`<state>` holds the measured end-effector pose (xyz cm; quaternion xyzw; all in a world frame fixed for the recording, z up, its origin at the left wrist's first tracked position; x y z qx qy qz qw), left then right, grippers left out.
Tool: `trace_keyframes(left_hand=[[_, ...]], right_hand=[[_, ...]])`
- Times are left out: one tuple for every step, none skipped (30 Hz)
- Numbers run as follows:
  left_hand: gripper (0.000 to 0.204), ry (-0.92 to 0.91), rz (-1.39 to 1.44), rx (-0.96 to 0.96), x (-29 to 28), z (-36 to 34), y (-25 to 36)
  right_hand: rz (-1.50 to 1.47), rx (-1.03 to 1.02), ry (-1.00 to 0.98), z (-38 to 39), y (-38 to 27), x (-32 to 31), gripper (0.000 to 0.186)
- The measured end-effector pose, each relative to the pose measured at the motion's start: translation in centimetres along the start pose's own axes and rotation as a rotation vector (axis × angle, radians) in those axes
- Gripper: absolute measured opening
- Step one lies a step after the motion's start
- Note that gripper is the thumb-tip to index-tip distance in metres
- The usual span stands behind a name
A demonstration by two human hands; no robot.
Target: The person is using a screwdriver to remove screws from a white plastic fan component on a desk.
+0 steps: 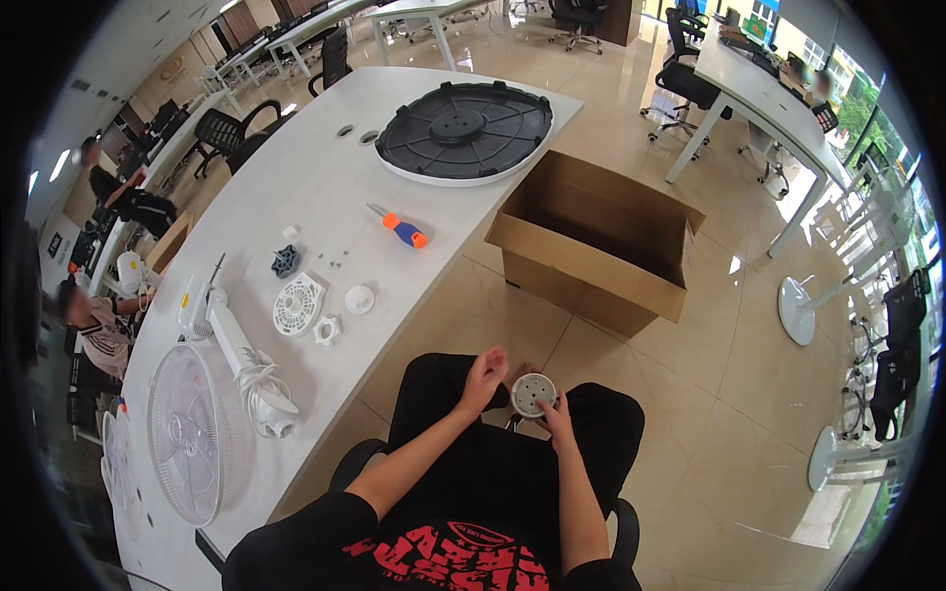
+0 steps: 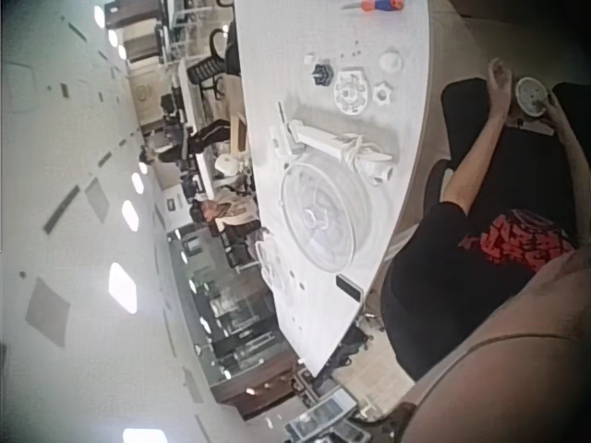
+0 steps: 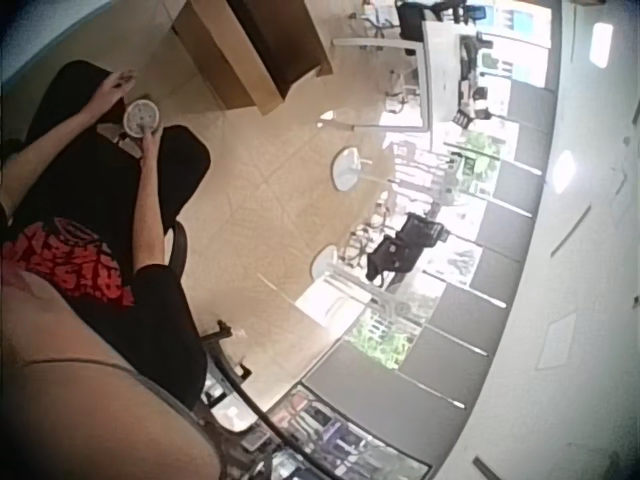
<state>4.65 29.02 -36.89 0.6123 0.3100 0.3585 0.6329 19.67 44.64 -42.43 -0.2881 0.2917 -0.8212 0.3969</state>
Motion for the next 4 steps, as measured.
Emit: trace_keyframes(left_hand=[[0.043,-0.031,-0.009,0.063,0.3,-1.4,3.3],[0.041,-0.043,0.065,0.131,0.5,-3.1,6.2],[0.039,-0.050,0.136,0.202,0.3,-5.0,8.9],[0.038,-0.075,0.180,0.257,-0.5,-7.2,11.2]], right_hand=[[-0.020,-0.005,0.011,-0.3,0.3,-0.7,0.095],[-0.036,-0.013,0.015,-0.6,0.4,-1.0,0.099],[-0.056,-0.018,0.014,-0.9,0.3,-0.7,0.101],[-0.042,-0.011,0.010,-1.1,0.1,-0.6,0.102]])
Point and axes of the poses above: each hand's wrist, its own z-axis away from the middle knuckle, its own x-axis out of the palm, y = z × x, the point moved 1 cm from there along -z, towards the middle knuckle, and after that the axes turned 7 degrees about -y, right-handed, at the moved point
